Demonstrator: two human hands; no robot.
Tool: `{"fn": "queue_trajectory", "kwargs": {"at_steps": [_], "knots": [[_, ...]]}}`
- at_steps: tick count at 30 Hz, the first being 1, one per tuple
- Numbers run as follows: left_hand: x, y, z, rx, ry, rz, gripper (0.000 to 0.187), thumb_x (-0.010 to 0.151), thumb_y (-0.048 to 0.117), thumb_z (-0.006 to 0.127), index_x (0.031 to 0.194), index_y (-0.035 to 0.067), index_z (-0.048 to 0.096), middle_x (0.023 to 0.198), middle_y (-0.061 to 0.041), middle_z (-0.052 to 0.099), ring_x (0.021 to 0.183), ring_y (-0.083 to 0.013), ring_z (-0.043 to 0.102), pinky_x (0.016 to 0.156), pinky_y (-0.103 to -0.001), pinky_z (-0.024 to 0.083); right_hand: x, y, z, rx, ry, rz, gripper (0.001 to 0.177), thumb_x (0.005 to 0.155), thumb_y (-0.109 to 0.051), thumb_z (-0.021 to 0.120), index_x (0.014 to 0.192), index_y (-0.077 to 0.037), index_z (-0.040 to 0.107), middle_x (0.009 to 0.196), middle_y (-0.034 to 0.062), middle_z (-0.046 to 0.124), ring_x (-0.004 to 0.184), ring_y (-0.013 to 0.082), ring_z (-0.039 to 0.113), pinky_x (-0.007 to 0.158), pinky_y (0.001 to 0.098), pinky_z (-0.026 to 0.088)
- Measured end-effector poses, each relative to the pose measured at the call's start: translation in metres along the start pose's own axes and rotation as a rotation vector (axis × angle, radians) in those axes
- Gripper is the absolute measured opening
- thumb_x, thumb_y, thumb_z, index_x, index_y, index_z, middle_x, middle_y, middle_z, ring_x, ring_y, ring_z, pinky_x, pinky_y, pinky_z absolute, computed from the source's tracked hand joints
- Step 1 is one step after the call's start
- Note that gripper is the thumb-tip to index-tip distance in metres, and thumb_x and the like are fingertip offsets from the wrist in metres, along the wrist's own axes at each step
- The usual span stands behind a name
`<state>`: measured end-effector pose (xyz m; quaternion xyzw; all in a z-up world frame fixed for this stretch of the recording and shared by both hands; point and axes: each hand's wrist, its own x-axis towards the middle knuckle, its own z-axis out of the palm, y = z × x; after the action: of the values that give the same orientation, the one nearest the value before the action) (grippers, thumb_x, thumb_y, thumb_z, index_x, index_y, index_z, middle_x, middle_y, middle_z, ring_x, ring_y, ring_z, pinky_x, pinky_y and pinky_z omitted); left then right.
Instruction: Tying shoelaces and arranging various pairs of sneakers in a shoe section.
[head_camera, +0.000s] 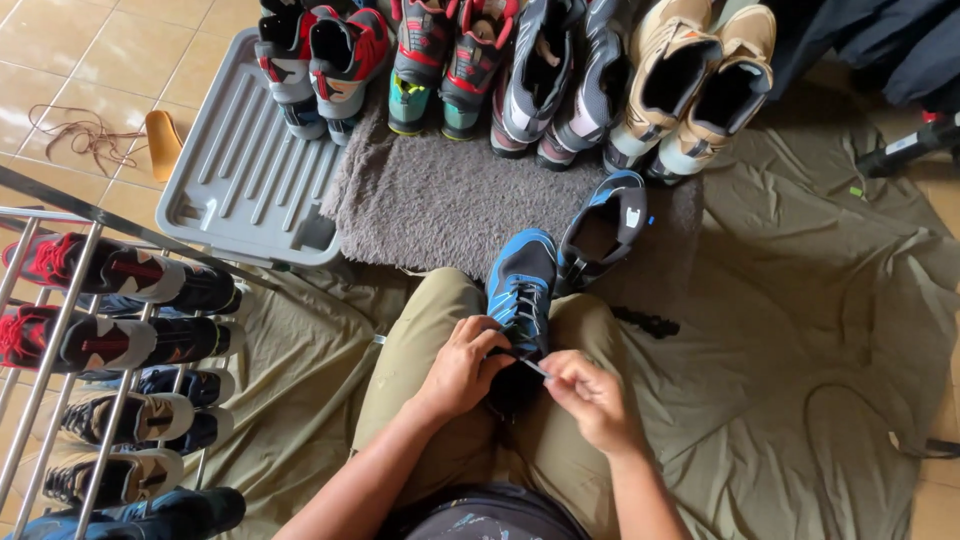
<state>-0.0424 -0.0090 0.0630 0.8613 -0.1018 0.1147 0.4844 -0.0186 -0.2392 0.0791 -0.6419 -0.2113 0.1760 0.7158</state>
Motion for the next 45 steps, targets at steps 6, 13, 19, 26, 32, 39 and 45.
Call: {"fn": "queue_trajectory", "kwargs": {"at_steps": [6,13,19,26,32,39,45], "knots": [[-0.005,-0.005,-0.002,-0.047,-0.036,-0.036,0.018,0.086,0.024,0.078,0.092,0.008,0.069,0.121,-0.01,0.063,0.111,-0.0305,0.06,0.095,-0.04,0.05,-0.001,-0.039,-0.036,0.437,-0.008,-0.19,0.026,0.103,-0.022,0.059,0.079,-0.01,0.059,0.074,0.0055,0.06,0.077,0.022,0.056,0.099,0.0434,0.04],[-0.014,-0.005,-0.018,-0.308,-0.134,-0.096,0.023,0.093,0.028,0.073,0.085,0.007,0.069,0.126,-0.009,0.059,0.107,-0.0232,0.058,0.084,-0.033,0.052,0.004,-0.026,-0.048,0.686,-0.007,-0.239,0.032,0.106,-0.034,0.061,0.088,-0.009,0.067,0.077,0.005,0.059,0.076,0.0199,0.051,0.09,0.0402,0.038],[-0.038,-0.035,-0.044,-0.838,0.059,-0.127,0.03,0.102,0.018,0.062,0.076,0.006,0.068,0.109,-0.02,0.07,0.117,-0.0384,0.067,0.104,-0.052,0.045,-0.022,0.02,-0.137,0.826,0.349,-0.237,0.041,0.113,-0.034,0.049,0.075,-0.023,0.044,0.063,-0.0101,0.04,0.059,0.0072,0.042,0.086,0.0346,0.039],[-0.05,-0.073,-0.092,-1.269,0.642,-0.428,0.049,0.11,0.038,0.054,0.068,0.013,0.049,0.072,-0.012,0.055,0.084,-0.0348,0.068,0.09,-0.046,0.057,-0.042,0.051,-0.142,-0.442,0.848,0.254,0.022,0.092,-0.019,0.076,0.08,-0.007,0.063,0.06,0.0138,0.057,0.058,0.0259,0.062,0.06,0.0348,0.049],[-0.033,-0.108,-0.091,-0.13,0.815,-0.589,0.027,0.096,0.017,0.07,0.105,-0.001,0.053,0.09,-0.02,0.056,0.082,-0.0307,0.063,0.079,-0.04,0.053,-0.019,0.015,-0.061,-1.089,0.67,0.045,0.044,0.086,-0.017,0.076,0.124,0.001,0.064,0.121,0.0251,0.066,0.115,0.0416,0.063,0.1,0.0487,0.05],[0.028,-0.012,-0.006,0.232,0.158,0.102,0.023,0.071,0.014,0.081,0.094,0.01,0.081,0.122,-0.014,0.063,0.115,-0.0344,0.059,0.1,-0.049,0.046,0.02,-0.007,0.012,-1.143,0.463,-0.317,0.046,0.085,-0.012,0.073,0.128,-0.002,0.06,0.139,0.0197,0.054,0.134,0.0413,0.05,0.115,0.0492,0.037],[0.039,-0.016,0.047,0.647,-0.087,0.092,0.024,0.075,0.029,0.07,0.072,0.006,0.075,0.116,-0.02,0.057,0.101,-0.038,0.048,0.096,-0.048,0.036,0.024,0.001,0.017,-1.047,0.365,-0.285,0.04,0.079,-0.009,0.076,0.117,-0.002,0.065,0.127,0.0178,0.064,0.119,0.0366,0.061,0.104,0.0423,0.048]]}}
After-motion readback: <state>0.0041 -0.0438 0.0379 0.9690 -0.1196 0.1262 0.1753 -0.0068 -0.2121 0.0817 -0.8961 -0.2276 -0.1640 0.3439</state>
